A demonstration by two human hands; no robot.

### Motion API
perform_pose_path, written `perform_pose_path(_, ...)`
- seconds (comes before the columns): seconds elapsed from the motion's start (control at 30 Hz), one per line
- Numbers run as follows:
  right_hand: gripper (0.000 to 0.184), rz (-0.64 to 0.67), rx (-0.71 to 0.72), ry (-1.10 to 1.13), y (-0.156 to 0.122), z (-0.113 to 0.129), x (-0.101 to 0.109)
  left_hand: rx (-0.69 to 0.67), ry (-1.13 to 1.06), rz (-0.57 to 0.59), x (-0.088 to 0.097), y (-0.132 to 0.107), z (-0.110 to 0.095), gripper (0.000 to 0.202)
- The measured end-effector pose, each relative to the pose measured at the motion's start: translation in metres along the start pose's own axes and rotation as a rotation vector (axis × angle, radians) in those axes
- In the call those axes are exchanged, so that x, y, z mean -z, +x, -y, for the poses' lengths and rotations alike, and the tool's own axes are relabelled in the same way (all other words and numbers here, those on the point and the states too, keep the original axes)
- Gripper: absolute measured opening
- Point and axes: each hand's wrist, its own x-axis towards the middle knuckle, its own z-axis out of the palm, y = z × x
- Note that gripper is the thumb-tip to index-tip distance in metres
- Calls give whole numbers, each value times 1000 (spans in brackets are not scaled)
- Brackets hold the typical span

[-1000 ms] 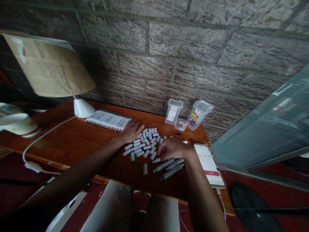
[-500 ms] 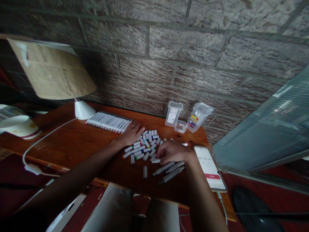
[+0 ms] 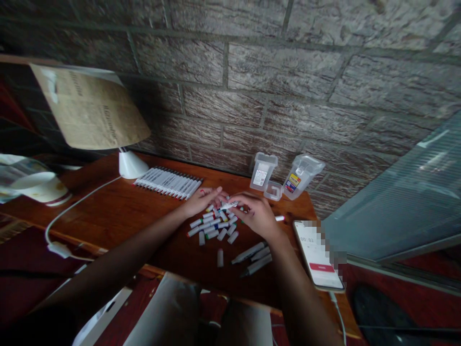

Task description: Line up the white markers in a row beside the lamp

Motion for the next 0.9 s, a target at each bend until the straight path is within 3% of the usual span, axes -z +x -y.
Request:
perform_pose_path(0.13,21,20,162,-49,2,2,-8,59,-229,56,0,-3,-5,57)
perform_pose_path(0.47,26,26,226,-45,3,3,-23,181,-440,32,9,-5,-4,53)
perform_pose_path(0.63,39,60,210,-45,1,0,-24,252,-477,63,12,-7,-7,42)
perform_pose_path(0.9,47,64,179,-45,0,3,-20,194,-398,15,15,-5,-7,45)
